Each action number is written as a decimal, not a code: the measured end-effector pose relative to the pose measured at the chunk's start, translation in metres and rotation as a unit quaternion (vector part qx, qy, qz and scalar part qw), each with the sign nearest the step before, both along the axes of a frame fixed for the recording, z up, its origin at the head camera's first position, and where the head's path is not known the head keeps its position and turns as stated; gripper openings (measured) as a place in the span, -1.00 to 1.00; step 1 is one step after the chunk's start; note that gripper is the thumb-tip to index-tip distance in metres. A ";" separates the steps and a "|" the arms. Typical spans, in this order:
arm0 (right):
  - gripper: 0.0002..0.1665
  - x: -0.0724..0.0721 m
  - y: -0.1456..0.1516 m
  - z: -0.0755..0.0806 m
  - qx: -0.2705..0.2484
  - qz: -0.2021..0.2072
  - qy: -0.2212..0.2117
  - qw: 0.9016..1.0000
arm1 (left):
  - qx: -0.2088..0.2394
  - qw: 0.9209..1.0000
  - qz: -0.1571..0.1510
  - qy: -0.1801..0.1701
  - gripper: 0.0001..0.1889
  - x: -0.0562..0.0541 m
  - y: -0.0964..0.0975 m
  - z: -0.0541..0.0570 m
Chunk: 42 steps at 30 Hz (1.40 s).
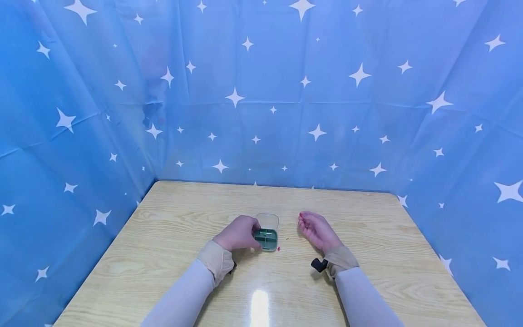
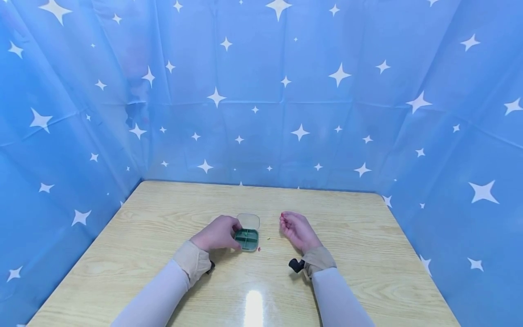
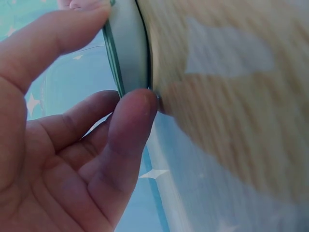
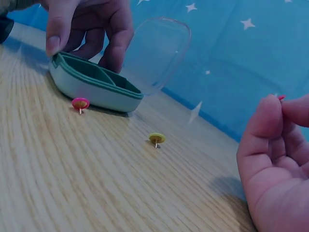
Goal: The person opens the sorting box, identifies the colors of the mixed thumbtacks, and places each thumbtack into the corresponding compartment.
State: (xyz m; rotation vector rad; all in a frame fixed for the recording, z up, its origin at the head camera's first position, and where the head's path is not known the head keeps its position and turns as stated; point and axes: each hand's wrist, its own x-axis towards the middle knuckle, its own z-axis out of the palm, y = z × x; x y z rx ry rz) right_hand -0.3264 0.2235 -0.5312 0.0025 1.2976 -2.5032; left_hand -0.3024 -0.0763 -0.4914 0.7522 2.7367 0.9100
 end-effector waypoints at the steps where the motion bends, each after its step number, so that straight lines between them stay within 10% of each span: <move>1: -0.62 0.000 0.000 0.000 -0.008 0.001 -0.003 1.000 | 0.000 1.000 0.000 0.000 -0.53 0.000 0.000 0.000; 13: -0.67 -0.001 0.011 -0.003 -0.182 0.028 -0.046 0.982 | 0.004 1.000 0.000 -0.007 -0.55 -0.001 0.000 0.000; 25: -0.60 -0.001 0.014 -0.004 -0.211 0.037 -0.042 0.976 | 0.000 1.000 0.004 -0.014 -0.54 0.001 0.001 0.002; 34: -0.66 0.002 0.001 0.004 -0.018 -0.032 0.000 0.999 | 0.002 1.000 0.003 -0.012 -0.53 0.000 0.001 -0.001; 42: -0.76 0.005 -0.013 0.014 0.137 -0.038 0.069 0.987 | 0.002 1.000 0.002 -0.006 -0.55 0.000 0.000 0.000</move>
